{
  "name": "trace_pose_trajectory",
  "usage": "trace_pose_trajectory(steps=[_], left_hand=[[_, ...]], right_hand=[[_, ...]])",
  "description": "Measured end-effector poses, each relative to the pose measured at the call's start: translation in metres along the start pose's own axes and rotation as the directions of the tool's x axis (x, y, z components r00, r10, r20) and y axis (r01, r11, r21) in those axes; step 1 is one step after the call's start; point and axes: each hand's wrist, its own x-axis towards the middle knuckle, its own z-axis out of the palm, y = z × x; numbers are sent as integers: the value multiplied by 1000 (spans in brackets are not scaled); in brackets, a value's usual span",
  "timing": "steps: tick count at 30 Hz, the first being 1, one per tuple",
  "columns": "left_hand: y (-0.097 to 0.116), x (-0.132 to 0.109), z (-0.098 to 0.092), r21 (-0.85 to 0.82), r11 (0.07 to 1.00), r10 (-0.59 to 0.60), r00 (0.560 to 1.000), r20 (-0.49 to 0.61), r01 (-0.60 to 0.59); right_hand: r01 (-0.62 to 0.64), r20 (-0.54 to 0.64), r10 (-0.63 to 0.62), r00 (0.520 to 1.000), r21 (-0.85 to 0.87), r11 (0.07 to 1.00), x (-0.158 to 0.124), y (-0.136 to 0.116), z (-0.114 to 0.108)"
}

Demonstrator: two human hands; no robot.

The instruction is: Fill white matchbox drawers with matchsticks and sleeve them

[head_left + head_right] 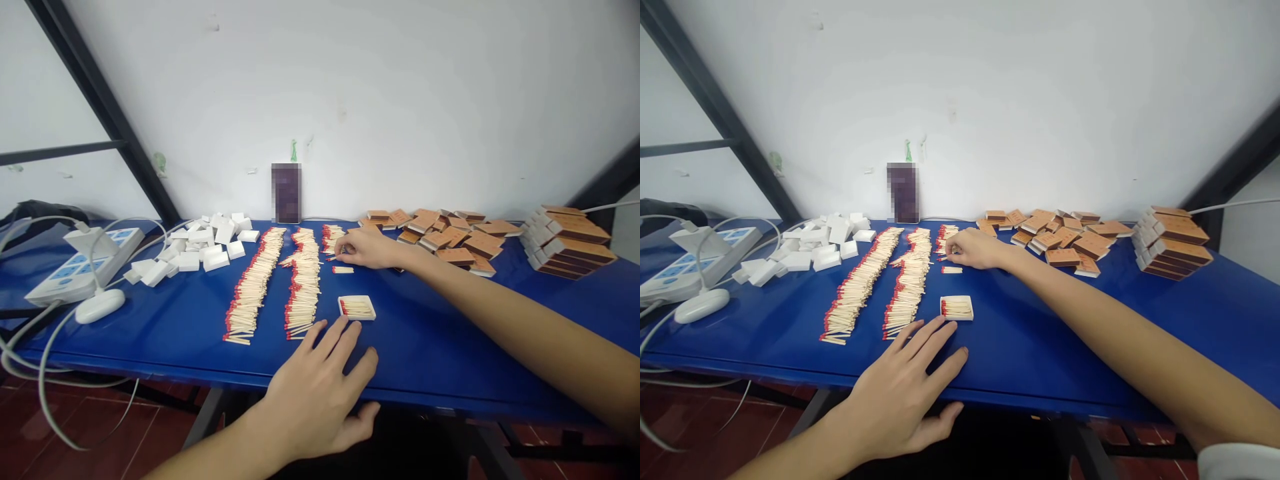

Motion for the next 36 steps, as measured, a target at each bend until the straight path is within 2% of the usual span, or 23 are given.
trace_pose_trajectory(steps=[8,14,22,36], left_hand=[[0,1,0,7,1000,0,1000,-10,0],[1,-1,0,6,1000,2,1000,-10,-2],[0,0,1,4,1000,1,1000,-15,-1],[0,0,0,-2,1000,-3,1000,-2,3]], right_hand=[[-69,40,68,997,0,998,-2,2,-2],[-73,67,70,995,47,996,-2,3,-4],[-41,56,36,998,100,994,-3,6,-3],[39,55,-46,997,125,991,-3,-4,-6]])
